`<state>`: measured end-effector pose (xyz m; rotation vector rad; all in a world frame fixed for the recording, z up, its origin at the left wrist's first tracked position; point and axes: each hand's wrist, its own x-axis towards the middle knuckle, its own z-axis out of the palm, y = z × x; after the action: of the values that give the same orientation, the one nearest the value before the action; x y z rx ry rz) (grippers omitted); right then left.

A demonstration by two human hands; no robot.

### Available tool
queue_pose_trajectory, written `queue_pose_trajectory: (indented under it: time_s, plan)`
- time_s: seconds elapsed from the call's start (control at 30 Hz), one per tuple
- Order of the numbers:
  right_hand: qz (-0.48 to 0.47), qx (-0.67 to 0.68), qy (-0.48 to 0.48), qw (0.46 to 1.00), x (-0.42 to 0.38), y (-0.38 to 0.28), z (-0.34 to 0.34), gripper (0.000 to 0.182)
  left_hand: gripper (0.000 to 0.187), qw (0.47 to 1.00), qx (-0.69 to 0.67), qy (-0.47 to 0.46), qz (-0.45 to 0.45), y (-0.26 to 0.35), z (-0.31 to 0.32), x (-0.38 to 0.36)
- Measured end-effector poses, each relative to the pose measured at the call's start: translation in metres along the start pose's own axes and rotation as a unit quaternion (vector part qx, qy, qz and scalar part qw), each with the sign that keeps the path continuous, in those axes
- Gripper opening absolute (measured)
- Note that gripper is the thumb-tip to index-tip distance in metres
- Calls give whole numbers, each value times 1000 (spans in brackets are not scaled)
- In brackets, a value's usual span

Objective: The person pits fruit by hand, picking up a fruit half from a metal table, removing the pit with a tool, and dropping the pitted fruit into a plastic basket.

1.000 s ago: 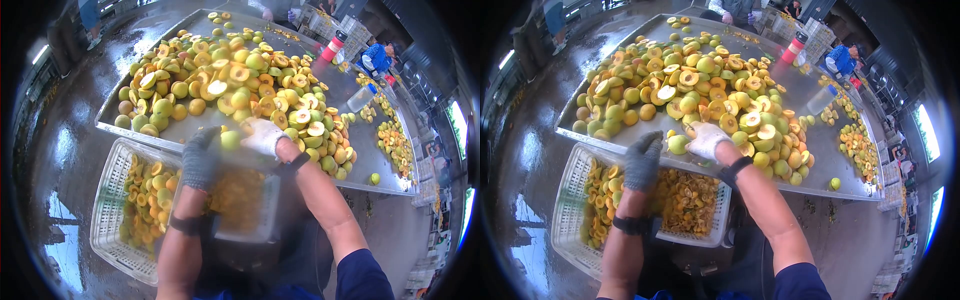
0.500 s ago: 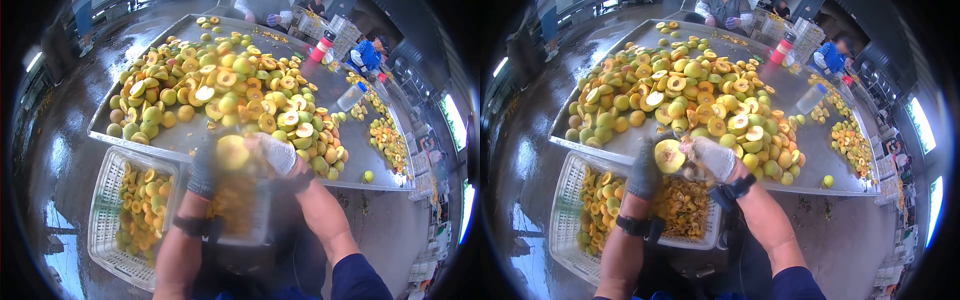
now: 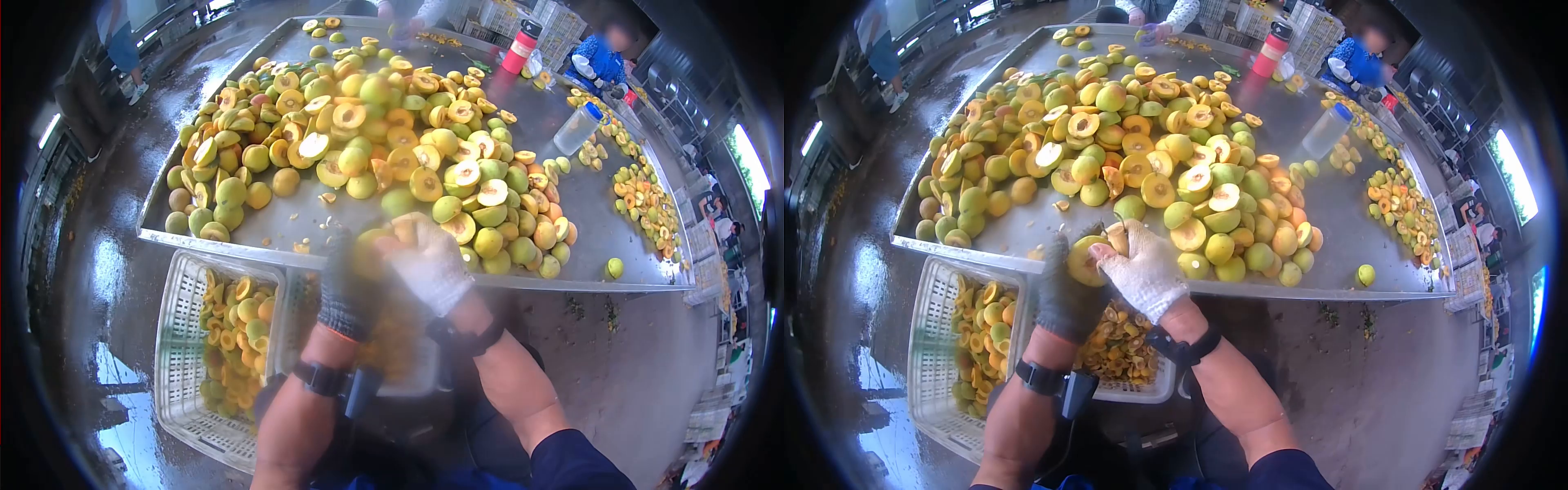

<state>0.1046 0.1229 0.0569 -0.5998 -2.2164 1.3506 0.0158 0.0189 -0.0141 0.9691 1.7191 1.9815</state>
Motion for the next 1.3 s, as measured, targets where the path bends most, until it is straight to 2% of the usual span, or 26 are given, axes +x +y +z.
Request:
queue_pose_trajectory:
  time_s: [0.03,0.07,0.17,0.2,0.23,0.3,0.33,0.43,0.47,0.57,0.6,0.67,0.7,0.73,0.8,0.83,0.87,0.97,1.0,1.1,1.2,1.3]
  plan:
    - [-81,-124,41,988,0,1,1,30,43,1000,13,1,4,3,1,1]
    - [-158,-149,56,974,0,5,2,36,42,1000,25,6,9,7,2,2]
    - [-191,-176,105,960,-8,-6,-4,39,40,998,45,28,20,17,4,5]
    - [-87,-24,62,994,-11,-10,-7,29,40,998,51,33,23,21,4,5]
    - [24,129,53,990,-15,-15,-10,23,39,997,57,37,27,24,3,5]
    - [195,280,-41,939,-15,-13,-25,19,40,994,93,35,38,29,1,6]
    - [232,238,-83,939,-15,-16,-28,20,40,991,121,36,47,32,2,6]
    - [182,137,-59,972,-24,9,-1,26,42,983,162,51,71,36,6,3]
    - [227,164,-61,958,-23,8,-2,32,43,985,136,67,79,35,7,1]
    - [202,193,-9,960,-17,18,3,31,44,923,377,23,73,48,3,-2]
    - [1,49,45,998,-14,47,11,31,45,961,268,35,54,34,2,-2]
    - [-70,-111,48,990,-17,12,1,30,49,998,19,66,-14,-2,2,-2]
    - [-104,-189,48,975,-19,-3,-3,29,52,986,-121,97,-56,-9,2,-2]
    - [-115,-205,42,971,-22,-5,-3,29,55,943,-281,128,-123,-10,6,-1]
    - [-19,-101,15,995,-30,-11,-3,27,60,877,-420,150,-179,-10,5,0]
    - [28,-48,0,998,-32,-15,-4,26,62,885,-409,146,-170,-8,2,1]
    - [71,67,-33,995,-33,-23,-9,22,63,892,-398,141,-161,-6,-1,1]
    - [-50,-30,-33,998,-34,-17,-9,20,66,914,-361,127,-135,6,-7,6]
    - [-122,-68,-21,990,-33,-13,-7,21,66,921,-346,124,-129,11,-8,8]
    - [-136,-129,-14,982,-36,-17,-2,22,60,958,-240,118,-106,13,-9,8]
    - [-107,-148,0,983,-36,-21,3,23,54,990,-88,90,-61,1,-11,7]
    - [-84,-176,-25,980,-36,-32,3,24,51,995,-48,77,-44,11,-9,8]
